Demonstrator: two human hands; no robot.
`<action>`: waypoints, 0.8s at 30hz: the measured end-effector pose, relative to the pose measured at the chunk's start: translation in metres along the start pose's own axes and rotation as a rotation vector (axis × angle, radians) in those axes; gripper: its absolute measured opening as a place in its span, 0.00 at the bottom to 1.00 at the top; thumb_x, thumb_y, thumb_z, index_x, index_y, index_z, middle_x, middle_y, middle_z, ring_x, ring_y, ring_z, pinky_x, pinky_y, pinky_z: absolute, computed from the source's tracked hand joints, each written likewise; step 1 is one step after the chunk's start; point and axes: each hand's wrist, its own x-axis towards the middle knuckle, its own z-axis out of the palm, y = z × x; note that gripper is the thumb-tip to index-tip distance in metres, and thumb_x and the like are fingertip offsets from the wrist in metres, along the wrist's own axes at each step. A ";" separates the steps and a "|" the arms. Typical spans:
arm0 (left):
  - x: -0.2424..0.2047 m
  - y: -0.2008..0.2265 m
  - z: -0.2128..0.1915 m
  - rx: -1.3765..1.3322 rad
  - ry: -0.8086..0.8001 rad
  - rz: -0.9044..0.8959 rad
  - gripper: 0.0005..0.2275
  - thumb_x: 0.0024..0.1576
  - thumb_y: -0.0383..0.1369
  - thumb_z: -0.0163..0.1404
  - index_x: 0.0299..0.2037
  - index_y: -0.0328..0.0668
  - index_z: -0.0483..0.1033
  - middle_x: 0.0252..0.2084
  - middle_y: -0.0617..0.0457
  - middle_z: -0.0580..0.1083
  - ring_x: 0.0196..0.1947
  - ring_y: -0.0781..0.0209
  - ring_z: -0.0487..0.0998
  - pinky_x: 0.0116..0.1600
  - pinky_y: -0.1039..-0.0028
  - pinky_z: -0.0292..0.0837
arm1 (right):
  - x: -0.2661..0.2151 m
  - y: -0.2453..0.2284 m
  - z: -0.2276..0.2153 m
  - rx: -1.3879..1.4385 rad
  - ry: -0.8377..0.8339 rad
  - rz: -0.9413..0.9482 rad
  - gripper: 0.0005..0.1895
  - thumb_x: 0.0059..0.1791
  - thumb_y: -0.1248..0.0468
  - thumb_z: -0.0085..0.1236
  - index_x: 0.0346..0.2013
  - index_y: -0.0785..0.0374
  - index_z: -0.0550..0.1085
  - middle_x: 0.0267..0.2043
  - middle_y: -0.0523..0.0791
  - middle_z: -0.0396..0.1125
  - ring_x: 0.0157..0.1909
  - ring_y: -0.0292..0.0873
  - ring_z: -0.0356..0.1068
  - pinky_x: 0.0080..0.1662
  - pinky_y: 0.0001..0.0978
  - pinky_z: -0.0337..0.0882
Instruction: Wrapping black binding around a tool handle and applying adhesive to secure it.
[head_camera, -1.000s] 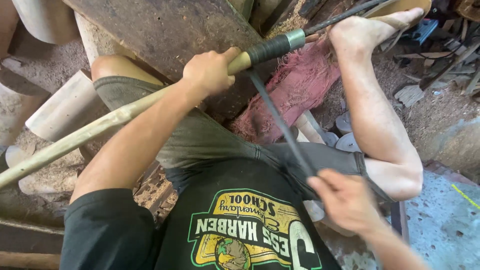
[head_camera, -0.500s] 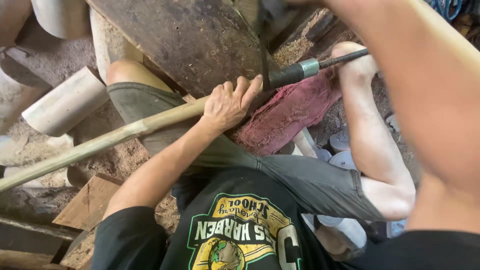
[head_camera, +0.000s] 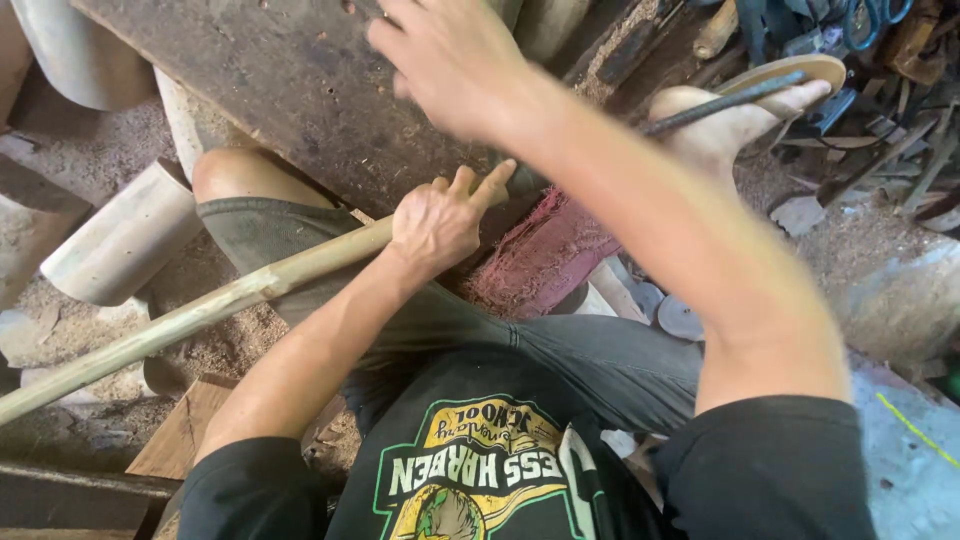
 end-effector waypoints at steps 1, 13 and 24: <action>0.003 -0.003 0.000 -0.004 -0.004 0.005 0.36 0.50 0.27 0.51 0.73 0.59 0.58 0.43 0.46 0.73 0.34 0.47 0.79 0.36 0.60 0.77 | -0.022 -0.015 -0.025 0.000 -0.004 0.006 0.19 0.46 0.61 0.66 0.47 0.66 0.74 0.50 0.52 0.72 0.52 0.53 0.72 0.50 0.47 0.71; 0.053 -0.015 -0.053 -0.329 -0.533 -0.314 0.34 0.48 0.35 0.56 0.69 0.62 0.63 0.51 0.42 0.77 0.49 0.42 0.79 0.55 0.57 0.74 | -0.187 -0.071 0.139 1.409 0.700 0.760 0.32 0.51 0.79 0.53 0.71 0.69 0.60 0.68 0.54 0.61 0.74 0.48 0.63 0.75 0.41 0.63; 0.054 -0.022 -0.061 -0.744 -0.367 -0.040 0.26 0.41 0.26 0.56 0.55 0.37 0.76 0.42 0.43 0.80 0.43 0.52 0.82 0.50 0.66 0.77 | -0.195 -0.106 0.125 1.144 0.453 1.100 0.08 0.57 0.65 0.52 0.46 0.65 0.75 0.33 0.45 0.72 0.34 0.37 0.71 0.36 0.30 0.70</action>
